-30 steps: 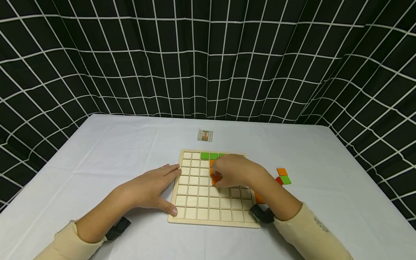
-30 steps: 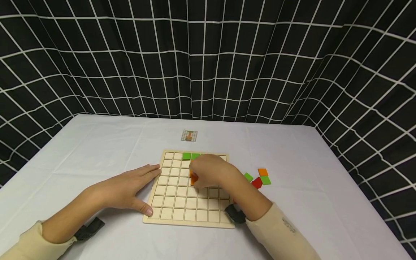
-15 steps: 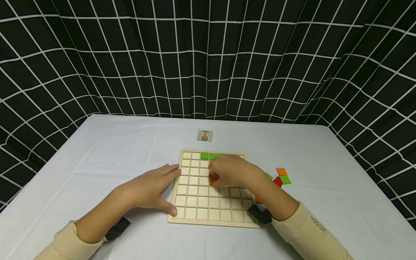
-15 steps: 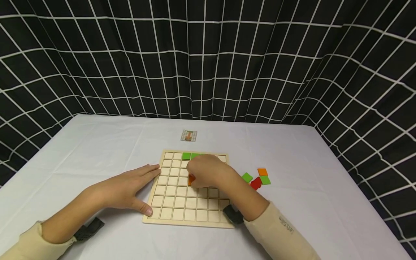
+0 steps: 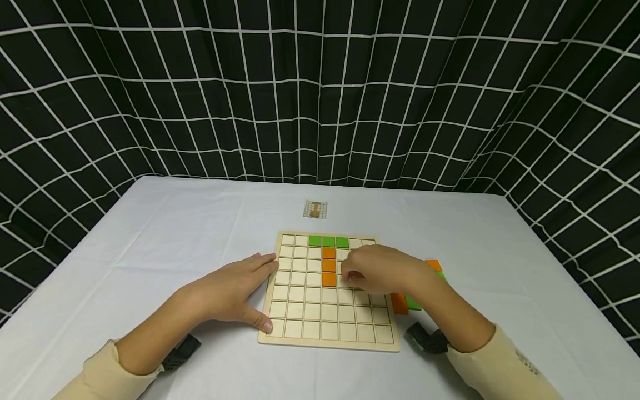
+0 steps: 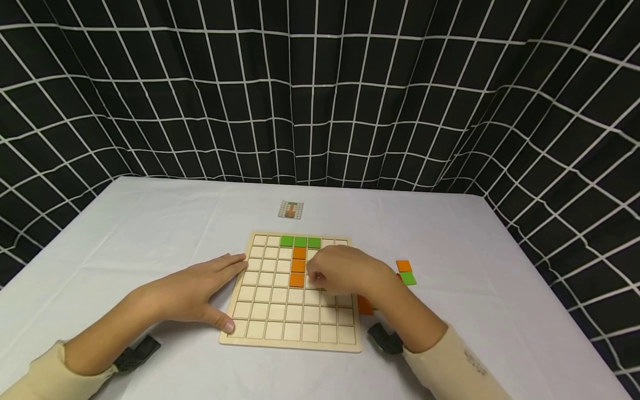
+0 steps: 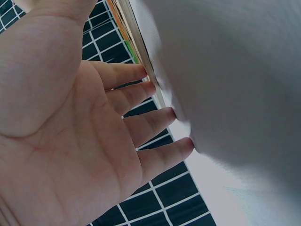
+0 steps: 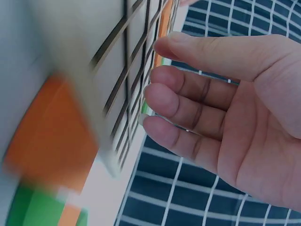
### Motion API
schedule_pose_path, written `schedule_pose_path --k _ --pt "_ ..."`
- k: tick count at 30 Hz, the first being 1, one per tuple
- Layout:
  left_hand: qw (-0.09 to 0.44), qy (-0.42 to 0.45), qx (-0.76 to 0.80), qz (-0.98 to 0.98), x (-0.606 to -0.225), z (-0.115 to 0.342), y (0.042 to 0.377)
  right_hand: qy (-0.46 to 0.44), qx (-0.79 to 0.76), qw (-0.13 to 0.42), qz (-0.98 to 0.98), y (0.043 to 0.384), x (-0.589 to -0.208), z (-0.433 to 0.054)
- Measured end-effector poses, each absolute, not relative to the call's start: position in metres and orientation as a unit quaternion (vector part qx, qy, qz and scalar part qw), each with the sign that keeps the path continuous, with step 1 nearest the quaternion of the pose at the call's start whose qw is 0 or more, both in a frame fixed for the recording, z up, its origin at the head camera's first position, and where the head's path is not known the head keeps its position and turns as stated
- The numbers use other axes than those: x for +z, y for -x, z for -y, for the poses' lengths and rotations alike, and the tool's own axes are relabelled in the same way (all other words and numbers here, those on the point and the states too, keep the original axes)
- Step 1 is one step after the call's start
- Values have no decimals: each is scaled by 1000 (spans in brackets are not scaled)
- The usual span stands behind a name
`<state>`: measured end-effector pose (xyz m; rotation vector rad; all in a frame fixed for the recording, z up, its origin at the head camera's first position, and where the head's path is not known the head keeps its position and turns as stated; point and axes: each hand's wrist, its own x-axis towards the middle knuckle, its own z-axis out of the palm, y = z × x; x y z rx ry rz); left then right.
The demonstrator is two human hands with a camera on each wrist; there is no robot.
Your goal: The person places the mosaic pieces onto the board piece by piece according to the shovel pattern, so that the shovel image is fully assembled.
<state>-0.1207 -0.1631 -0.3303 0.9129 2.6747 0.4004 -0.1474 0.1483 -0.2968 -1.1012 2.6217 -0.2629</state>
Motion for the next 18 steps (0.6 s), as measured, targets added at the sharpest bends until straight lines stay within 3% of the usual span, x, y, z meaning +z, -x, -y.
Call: schedule_pose_path --k 18 --pt "149 -311 137 -929 -331 162 121 237 -86 159 -955 131 -293 -232"
